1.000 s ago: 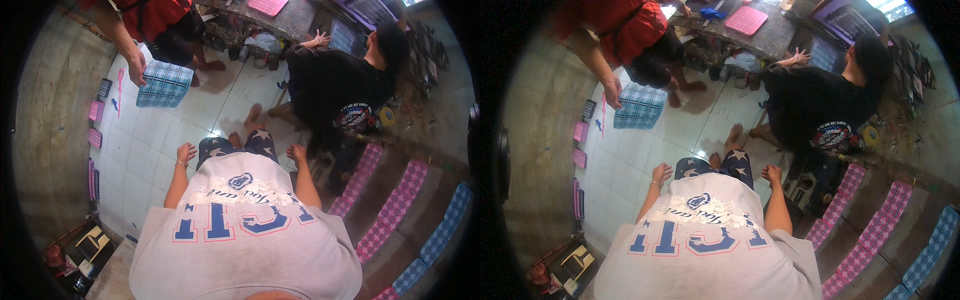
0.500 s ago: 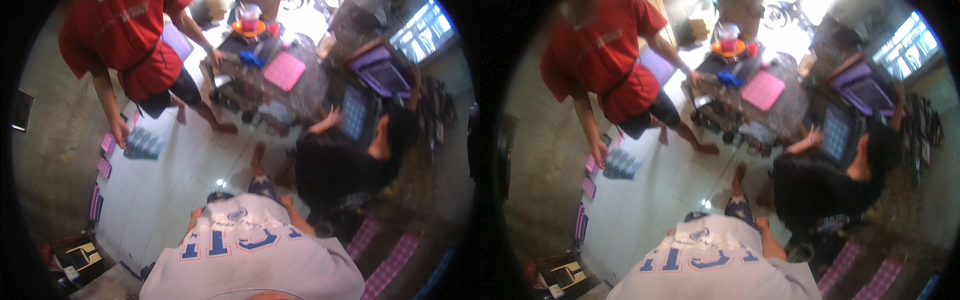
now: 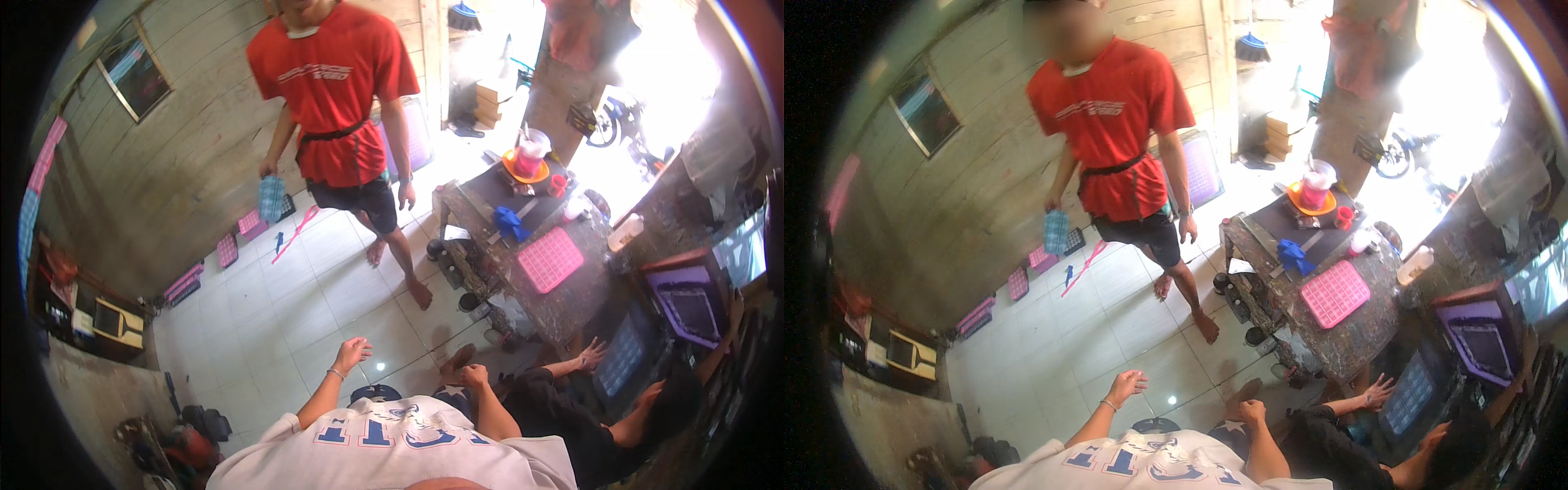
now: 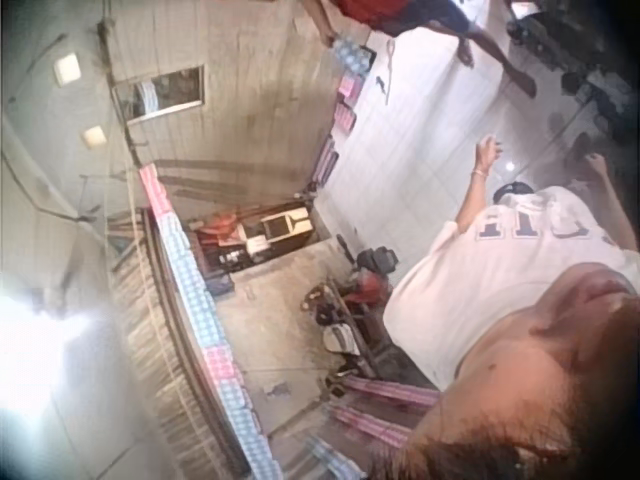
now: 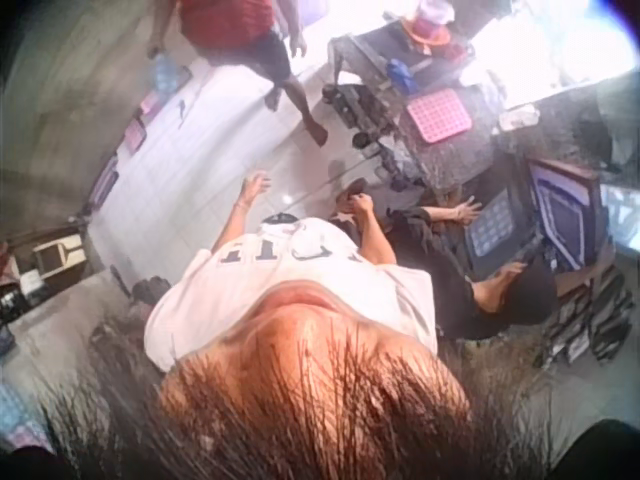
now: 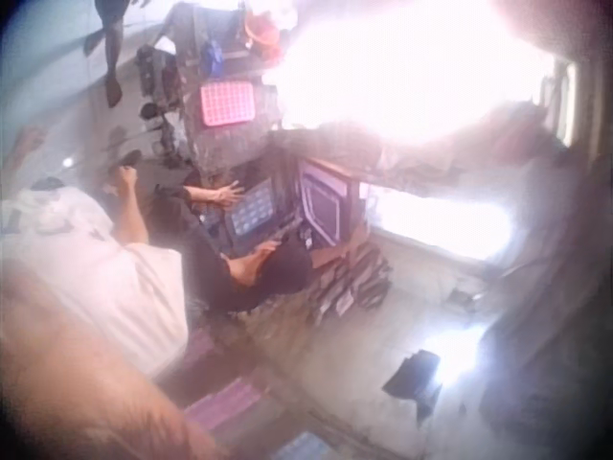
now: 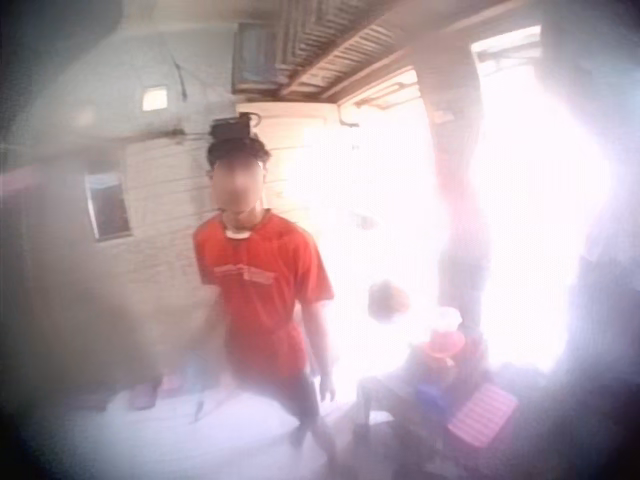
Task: The person picks up printed blue fabric squares from a table and places them onto drying racks, then repeats the process with pink printed fabric squares.
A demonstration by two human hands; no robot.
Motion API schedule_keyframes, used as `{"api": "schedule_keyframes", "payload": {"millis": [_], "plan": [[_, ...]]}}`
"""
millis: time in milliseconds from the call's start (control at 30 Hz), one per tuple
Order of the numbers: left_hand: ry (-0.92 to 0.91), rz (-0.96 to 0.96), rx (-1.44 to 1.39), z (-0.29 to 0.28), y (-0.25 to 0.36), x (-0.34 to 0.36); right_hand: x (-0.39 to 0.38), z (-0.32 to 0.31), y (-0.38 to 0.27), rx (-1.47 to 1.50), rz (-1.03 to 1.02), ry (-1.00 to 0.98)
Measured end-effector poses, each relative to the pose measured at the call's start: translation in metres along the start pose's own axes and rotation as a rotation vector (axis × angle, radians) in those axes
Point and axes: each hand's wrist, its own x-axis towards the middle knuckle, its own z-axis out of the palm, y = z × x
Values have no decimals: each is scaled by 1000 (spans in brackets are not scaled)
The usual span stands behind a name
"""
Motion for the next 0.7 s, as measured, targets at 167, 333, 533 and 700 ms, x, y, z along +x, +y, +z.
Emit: {"api": "schedule_keyframes", "payload": {"millis": [167,333,533,700], "plan": [[95,-254,-58,-47,-121,-23,-14,-12,14,26,-65,23],[208,-389,-116,-101,-237,-57,14,20,118,-76,-127,79],[145,-319,223,-148,-328,-138,-55,36,161,-278,114,138],[370,-521,-70,-157,-314,-161,-41,32,159,171,248,-19]]}}
